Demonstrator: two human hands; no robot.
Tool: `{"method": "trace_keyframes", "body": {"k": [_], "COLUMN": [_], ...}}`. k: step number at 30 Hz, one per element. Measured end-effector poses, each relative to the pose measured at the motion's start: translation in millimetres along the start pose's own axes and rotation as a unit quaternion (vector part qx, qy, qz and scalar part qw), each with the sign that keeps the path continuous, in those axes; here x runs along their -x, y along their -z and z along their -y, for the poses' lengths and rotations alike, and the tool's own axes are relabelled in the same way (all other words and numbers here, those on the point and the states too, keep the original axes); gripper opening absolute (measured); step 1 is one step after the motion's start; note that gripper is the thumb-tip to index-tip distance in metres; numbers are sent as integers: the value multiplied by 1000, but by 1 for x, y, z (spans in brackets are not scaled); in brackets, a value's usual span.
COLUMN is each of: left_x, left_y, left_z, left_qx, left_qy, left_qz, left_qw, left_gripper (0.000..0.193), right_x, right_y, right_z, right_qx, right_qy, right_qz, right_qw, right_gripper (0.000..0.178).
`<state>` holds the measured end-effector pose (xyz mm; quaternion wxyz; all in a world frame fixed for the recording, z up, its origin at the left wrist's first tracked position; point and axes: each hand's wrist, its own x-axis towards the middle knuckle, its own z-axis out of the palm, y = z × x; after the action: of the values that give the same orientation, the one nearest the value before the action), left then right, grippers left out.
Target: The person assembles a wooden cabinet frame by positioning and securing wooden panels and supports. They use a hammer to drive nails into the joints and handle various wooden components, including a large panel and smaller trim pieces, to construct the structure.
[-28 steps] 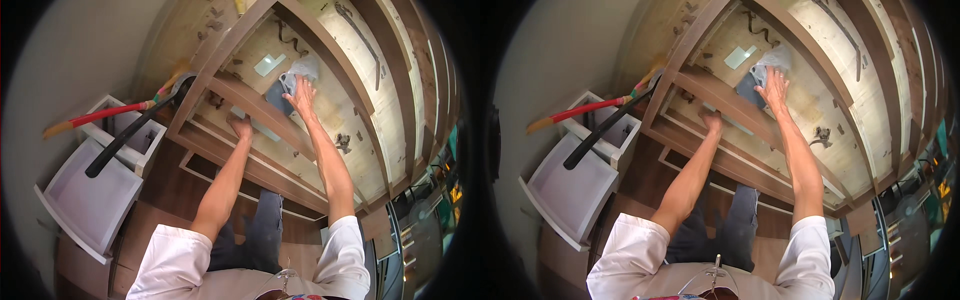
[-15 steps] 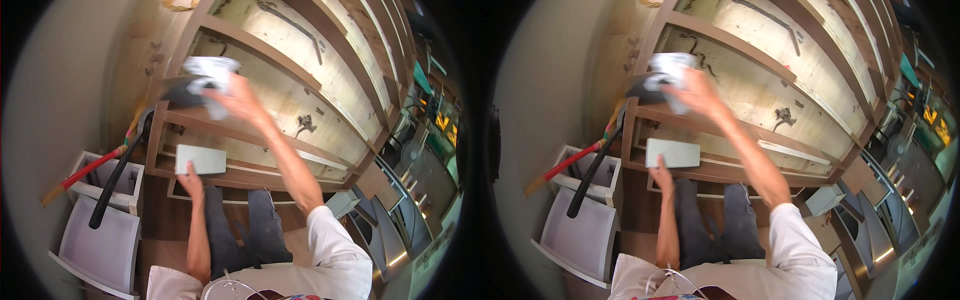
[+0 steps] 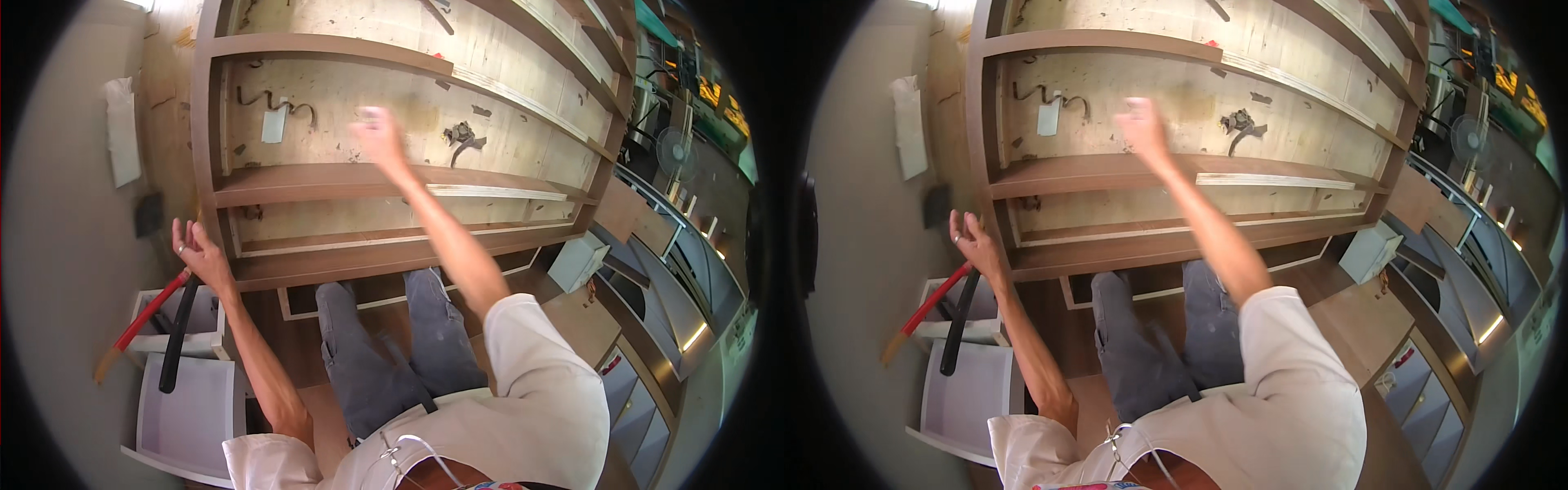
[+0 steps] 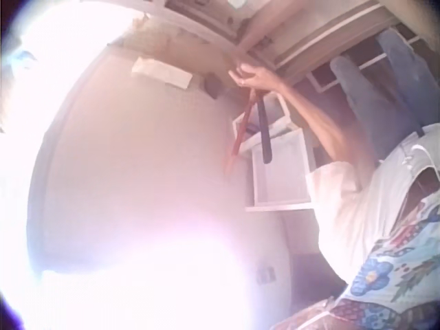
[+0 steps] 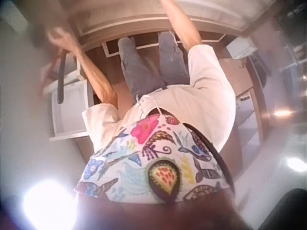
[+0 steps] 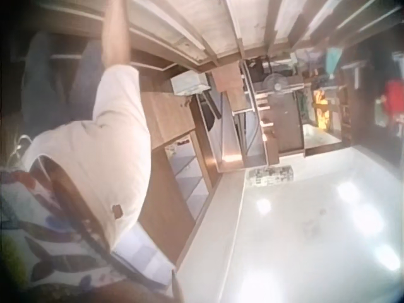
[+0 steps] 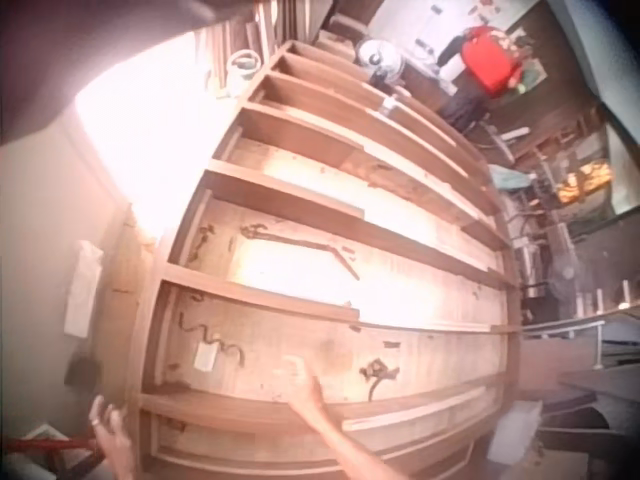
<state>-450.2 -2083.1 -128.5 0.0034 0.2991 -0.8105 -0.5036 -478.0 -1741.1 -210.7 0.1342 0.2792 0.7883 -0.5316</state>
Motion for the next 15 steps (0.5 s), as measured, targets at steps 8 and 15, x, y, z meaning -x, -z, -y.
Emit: {"method": "trace_keyframes", "body": {"k": [8,15], "left_x": [-61,-78], "left_y": [-80,-120], "left_z": [-8,-29], "left_qx": [-204,-199], "left_qy": [-223,-263], "left_qz": [-2,25], "left_qw": [953,944], "left_gripper": [35,36], "right_x": [-36,-31], "right_y": [245,198], "right_z": [-221,-216], "right_qx": [138,333], "right_qy": [-277,-248], "right_qz": [-226,-105], "right_qw": [924,904], "right_gripper": [113,103]}}
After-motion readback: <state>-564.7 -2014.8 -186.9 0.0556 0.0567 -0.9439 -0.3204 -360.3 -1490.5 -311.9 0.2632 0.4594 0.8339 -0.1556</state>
